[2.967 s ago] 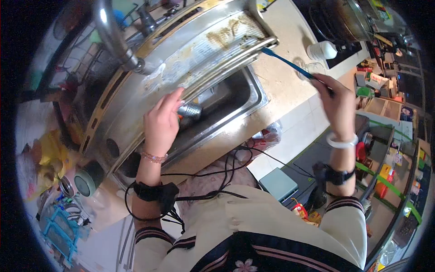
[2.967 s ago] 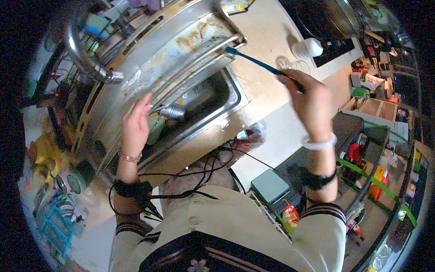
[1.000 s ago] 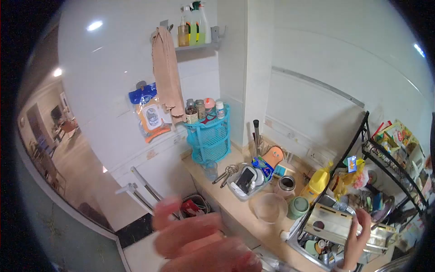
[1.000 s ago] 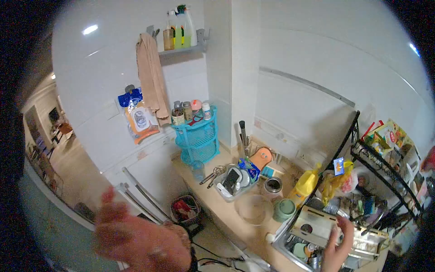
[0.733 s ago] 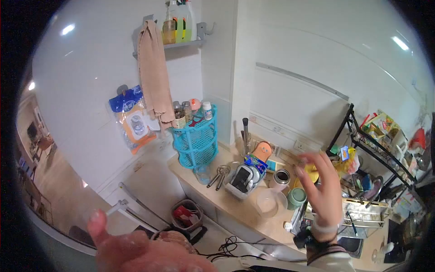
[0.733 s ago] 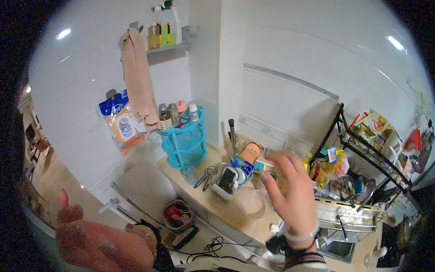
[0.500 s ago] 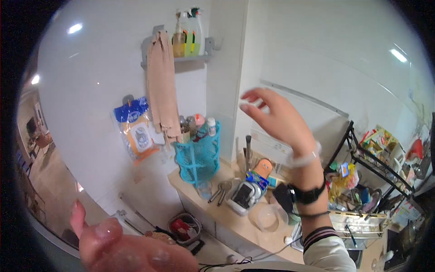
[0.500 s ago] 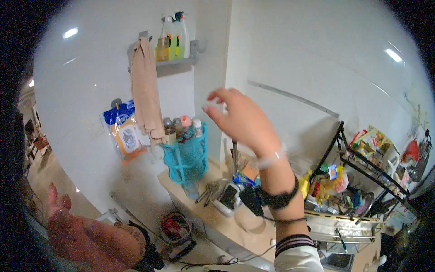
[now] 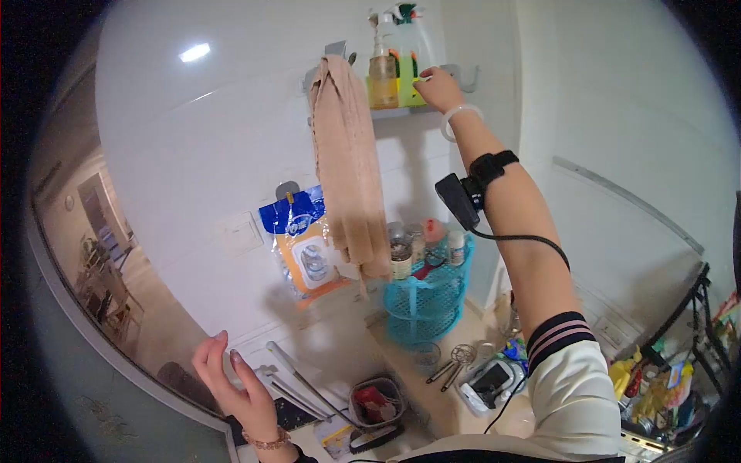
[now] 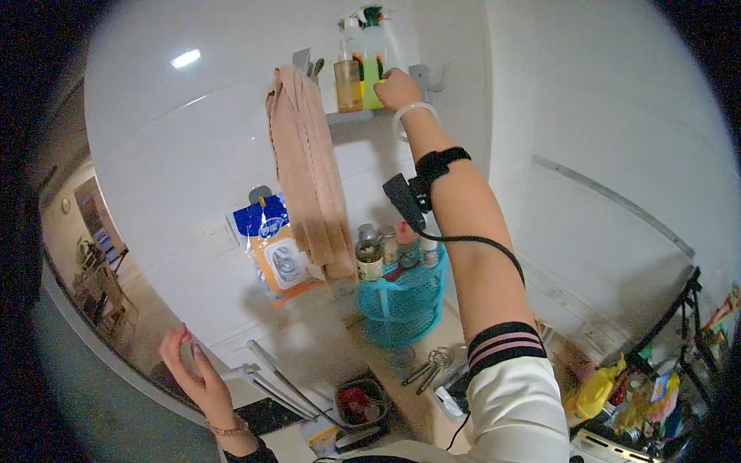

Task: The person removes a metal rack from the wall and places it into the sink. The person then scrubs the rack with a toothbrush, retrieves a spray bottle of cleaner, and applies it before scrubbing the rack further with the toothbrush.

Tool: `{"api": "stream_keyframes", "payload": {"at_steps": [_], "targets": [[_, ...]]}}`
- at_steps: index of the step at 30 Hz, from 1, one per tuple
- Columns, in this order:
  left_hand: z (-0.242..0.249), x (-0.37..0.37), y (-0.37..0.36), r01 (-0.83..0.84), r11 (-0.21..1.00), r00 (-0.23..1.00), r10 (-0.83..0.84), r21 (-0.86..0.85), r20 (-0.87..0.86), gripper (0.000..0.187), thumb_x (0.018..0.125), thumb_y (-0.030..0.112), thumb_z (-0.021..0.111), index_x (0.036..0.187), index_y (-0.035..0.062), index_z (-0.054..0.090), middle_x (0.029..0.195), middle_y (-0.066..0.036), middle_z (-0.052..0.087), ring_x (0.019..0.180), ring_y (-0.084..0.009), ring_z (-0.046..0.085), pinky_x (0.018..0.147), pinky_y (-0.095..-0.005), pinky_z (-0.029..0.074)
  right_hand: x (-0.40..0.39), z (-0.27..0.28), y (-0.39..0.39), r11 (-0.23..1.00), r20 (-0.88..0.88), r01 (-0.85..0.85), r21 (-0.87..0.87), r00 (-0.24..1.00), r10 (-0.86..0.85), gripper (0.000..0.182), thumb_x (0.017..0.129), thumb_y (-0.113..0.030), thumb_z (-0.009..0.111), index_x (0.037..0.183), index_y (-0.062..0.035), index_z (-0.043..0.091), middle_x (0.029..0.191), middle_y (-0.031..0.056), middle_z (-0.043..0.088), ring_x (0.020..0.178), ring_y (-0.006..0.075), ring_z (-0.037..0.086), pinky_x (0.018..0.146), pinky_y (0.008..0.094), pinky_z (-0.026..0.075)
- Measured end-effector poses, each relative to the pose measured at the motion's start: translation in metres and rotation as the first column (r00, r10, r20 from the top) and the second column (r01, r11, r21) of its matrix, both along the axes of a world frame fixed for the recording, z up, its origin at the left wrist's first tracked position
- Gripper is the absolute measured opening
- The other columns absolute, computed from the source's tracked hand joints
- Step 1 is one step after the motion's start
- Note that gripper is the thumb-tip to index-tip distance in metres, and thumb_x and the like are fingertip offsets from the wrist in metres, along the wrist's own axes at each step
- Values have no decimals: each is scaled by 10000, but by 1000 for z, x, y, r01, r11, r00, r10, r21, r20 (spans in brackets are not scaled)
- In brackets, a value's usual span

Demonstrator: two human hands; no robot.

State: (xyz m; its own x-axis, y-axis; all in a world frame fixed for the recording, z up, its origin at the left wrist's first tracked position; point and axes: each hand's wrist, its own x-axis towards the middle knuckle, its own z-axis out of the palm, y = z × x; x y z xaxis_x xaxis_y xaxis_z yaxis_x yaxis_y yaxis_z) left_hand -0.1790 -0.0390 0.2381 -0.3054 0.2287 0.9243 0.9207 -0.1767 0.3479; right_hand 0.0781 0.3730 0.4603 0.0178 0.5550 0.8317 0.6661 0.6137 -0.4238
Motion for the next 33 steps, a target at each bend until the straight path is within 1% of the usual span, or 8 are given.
{"api": "stream_keyframes", "payload": {"at_steps": [5, 10, 16, 22, 25, 28, 31, 33], "targets": [[-21, -9, 24, 5, 996, 991, 7, -87, 137, 298, 827, -9, 450, 1123, -17, 486, 1032, -152, 480, 950, -258, 473, 876, -354, 360, -53, -4, -4, 999, 55, 28, 31, 998, -30, 551, 735, -383, 648, 1079, 35, 544, 993, 210, 619, 878, 359, 611, 786, 405, 486], [-36, -13, 40, 23, 979, 979, 18, -201, 203, 308, 847, 16, 468, 1153, -13, 462, 1067, -127, 478, 952, -223, 469, 899, -339, 353, -79, 0, -12, 998, 86, -9, -64, 996, 14, 463, 739, -414, 632, 833, 38, 655, 870, 236, 634, 821, 362, 622, 753, 419, 493], [-45, -8, 47, 86, 970, 959, -19, -227, 284, 329, 846, 9, 475, 1174, -12, 453, 1095, -116, 484, 964, -211, 475, 904, -335, 356, -77, 1, 0, 993, 168, -41, -115, 984, 60, 443, 724, -385, 637, 897, 23, 652, 900, 242, 629, 829, 372, 618, 758, 424, 489], [-44, 0, 54, 100, 952, 959, -15, -290, 282, 360, 810, -22, 471, 1169, -23, 440, 1080, -135, 482, 928, -226, 479, 881, -338, 364, -67, -13, 2, 988, 182, -151, 33, 973, 143, 435, 719, -321, 648, 996, 12, 611, 860, 193, 642, 809, 339, 616, 754, 391, 477], [-45, 0, 53, 89, 954, 959, -4, -288, 282, 350, 803, -7, 471, 1150, -37, 434, 1050, -156, 469, 904, -244, 477, 862, -344, 366, -46, 5, -2, 986, 21, -130, 100, 992, 128, 394, 713, -269, 678, 972, 18, 598, 899, 230, 626, 879, 361, 600, 799, 425, 467], [-48, -3, 46, 91, 953, 946, 7, -288, 323, 349, 803, -3, 472, 1149, -38, 436, 1049, -153, 470, 908, -243, 478, 863, -344, 364, -38, 19, 23, 920, -168, 173, 352, 979, -119, 449, 715, -323, 680, 988, 23, 593, 970, 231, 601, 926, 364, 571, 840, 414, 451], [-53, -7, 43, 92, 959, 941, 4, -267, 339, 347, 803, -4, 472, 1146, -39, 439, 1037, -149, 472, 905, -242, 478, 863, -345, 362, -52, 17, 34, 855, -144, 291, 429, 957, -253, 565, 690, -338, 695, 1040, 84, 559, 877, 245, 619, 860, 353, 602, 788, 386, 481], [-55, -10, 40, 83, 962, 939, 11, -258, 343, 346, 802, -6, 472, 1145, -40, 440, 1023, -145, 473, 901, -242, 477, 863, -344, 360, -52, 28, 25, 960, -23, 225, 165, 974, -224, 573, 707, -364, 690, 1036, 83, 549, 997, 246, 573, 937, 358, 560, 839, 407, 451]]}}
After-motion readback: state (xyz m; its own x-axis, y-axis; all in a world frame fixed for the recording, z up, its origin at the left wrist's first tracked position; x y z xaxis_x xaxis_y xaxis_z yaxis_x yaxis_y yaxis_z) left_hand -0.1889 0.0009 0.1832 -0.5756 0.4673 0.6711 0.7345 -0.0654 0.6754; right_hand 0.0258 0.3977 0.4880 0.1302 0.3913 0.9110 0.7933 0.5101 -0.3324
